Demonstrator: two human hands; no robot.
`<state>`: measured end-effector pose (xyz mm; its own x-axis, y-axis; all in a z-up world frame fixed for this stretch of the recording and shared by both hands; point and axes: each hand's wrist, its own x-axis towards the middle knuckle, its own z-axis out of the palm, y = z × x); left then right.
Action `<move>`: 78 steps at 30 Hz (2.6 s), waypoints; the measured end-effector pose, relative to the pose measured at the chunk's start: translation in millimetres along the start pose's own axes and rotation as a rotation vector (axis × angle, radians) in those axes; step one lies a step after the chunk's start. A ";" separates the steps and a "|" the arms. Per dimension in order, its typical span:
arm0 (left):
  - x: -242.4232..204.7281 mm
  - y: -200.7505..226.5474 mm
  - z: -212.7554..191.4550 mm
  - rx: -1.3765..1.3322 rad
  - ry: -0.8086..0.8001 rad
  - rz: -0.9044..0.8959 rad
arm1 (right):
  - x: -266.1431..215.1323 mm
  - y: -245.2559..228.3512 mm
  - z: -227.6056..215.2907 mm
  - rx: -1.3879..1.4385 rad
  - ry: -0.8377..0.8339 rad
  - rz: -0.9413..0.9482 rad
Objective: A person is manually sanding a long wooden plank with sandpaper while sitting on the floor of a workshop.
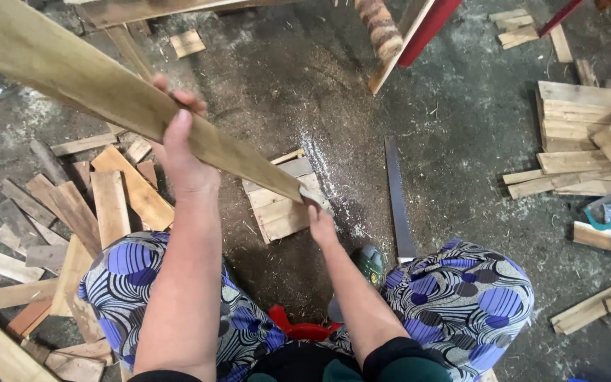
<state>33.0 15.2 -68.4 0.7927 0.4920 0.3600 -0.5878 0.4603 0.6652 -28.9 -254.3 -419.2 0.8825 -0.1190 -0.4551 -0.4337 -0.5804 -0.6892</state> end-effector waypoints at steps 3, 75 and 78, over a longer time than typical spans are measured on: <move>-12.5 1.6 24.0 0.135 -0.003 -0.079 | -64.2 -95.2 -50.4 0.261 -0.019 0.108; -9.0 68.1 18.8 1.564 -1.232 -0.790 | -79.0 -490.3 -336.9 1.393 -0.051 -0.386; -8.8 58.7 25.8 1.571 -1.235 -0.825 | -96.7 -512.6 -324.8 1.392 0.023 -0.302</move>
<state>-4.4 18.8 -15.7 0.7833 -0.3446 -0.5174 -0.0801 -0.8813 0.4657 167.2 -206.9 161.2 0.9686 -0.1559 -0.1936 -0.0420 0.6652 -0.7455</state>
